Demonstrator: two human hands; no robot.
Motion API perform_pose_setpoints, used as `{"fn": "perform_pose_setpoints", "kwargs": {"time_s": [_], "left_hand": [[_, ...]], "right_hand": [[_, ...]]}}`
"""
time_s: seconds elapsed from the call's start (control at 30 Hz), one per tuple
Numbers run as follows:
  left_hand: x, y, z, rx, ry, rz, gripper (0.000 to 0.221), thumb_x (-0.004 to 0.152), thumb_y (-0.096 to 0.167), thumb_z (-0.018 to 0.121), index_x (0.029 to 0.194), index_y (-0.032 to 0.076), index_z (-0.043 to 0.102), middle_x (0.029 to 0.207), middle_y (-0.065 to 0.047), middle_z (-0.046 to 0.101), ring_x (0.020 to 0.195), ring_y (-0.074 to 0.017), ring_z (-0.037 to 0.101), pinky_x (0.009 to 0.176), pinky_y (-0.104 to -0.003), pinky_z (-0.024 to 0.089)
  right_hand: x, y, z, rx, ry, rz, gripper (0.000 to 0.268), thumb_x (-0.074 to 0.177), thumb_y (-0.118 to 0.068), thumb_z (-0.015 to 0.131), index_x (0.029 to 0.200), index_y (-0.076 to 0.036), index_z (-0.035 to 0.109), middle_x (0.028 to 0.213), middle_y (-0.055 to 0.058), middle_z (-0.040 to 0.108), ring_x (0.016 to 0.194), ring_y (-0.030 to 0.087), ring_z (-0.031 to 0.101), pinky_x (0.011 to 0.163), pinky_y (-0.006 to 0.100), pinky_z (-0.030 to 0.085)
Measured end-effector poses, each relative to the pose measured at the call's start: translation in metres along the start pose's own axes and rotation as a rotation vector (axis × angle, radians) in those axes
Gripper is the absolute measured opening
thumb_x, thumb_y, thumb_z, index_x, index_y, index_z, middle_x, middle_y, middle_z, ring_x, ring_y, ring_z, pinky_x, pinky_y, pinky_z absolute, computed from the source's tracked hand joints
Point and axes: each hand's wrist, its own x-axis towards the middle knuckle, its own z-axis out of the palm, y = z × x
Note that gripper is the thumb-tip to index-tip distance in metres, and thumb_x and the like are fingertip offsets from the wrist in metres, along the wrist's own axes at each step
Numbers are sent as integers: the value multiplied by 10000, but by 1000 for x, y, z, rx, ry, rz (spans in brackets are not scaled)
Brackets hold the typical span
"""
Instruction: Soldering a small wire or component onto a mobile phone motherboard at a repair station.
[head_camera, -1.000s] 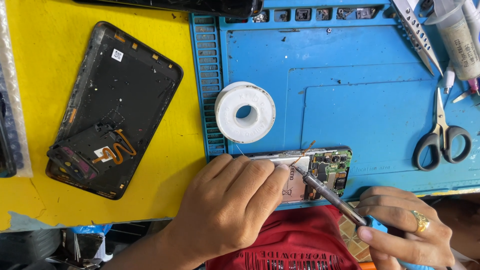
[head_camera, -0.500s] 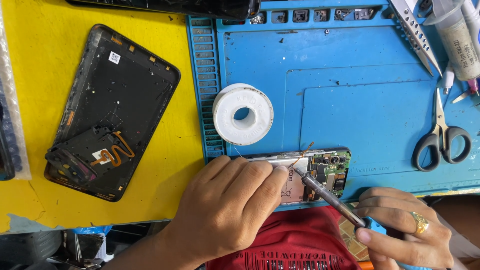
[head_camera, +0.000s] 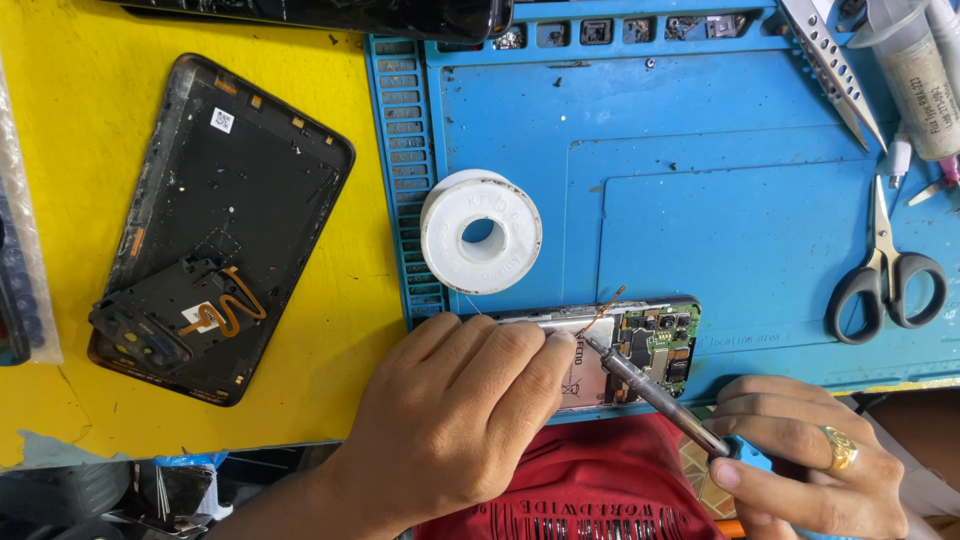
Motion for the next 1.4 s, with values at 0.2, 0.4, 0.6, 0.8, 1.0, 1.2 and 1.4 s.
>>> {"fn": "perform_pose_setpoints", "kwargs": {"time_s": [0.2, 0.4, 0.6, 0.8, 1.0, 1.2, 1.4], "left_hand": [[-1, -2, -3, -19, 14, 1, 186, 1089, 84, 530, 1046, 6, 693, 933, -96, 599, 687, -224, 546, 608, -372, 407], [1, -10, -13, 46, 84, -25, 53, 1010, 51, 634, 1038, 38, 677, 944, -88, 649, 671, -233, 525, 623, -383, 451], [18, -10, -19, 91, 100, 5, 90, 977, 41, 630, 972, 61, 718, 928, -68, 678, 767, -267, 625, 721, -410, 500], [20, -18, -20, 169, 131, 50, 68, 942, 15, 720, 993, 51, 748, 963, -83, 686, 847, -290, 656, 817, -414, 549], [23, -25, -34, 306, 60, -26, 70, 904, 43, 780, 961, 85, 784, 1032, -54, 731, 958, -270, 683, 815, -412, 512], [73, 3, -64, 476, 163, 156, 99, 994, 105, 706, 958, 114, 798, 1041, -59, 755, 690, -238, 624, 710, -377, 530], [188, 41, 0, 530, -129, 544, 158, 861, 62, 598, 849, 202, 527, 794, -5, 516, 691, -235, 538, 578, -370, 412]], "right_hand": [[1, 0, 1, -4, -6, -16, 153, 933, -207, 597, 1074, -209, 656, 904, 42, 699, 786, 223, 729, 822, 388, 716], [13, -1, 10, 31, 69, -60, 109, 911, -168, 601, 996, -169, 669, 816, 87, 669, 660, 218, 672, 702, 356, 695], [35, 14, 9, 121, 72, -318, 257, 1031, -236, 475, 985, -81, 674, 778, 120, 630, 574, 237, 650, 560, 355, 605], [48, 9, 12, 151, 240, -434, 407, 1133, -297, 416, 972, -26, 673, 737, 111, 566, 466, 202, 502, 445, 323, 451], [48, 11, 8, 127, 295, -515, 405, 1115, -266, 422, 972, -38, 725, 730, 111, 564, 480, 193, 449, 457, 302, 387], [42, 8, 4, 137, 322, -519, 276, 1027, -159, 493, 1018, -27, 735, 730, 98, 538, 518, 205, 506, 467, 292, 424], [40, 7, 3, 178, 326, -528, 183, 943, -63, 586, 1038, -2, 729, 696, 125, 504, 491, 243, 412, 464, 317, 373]]}}
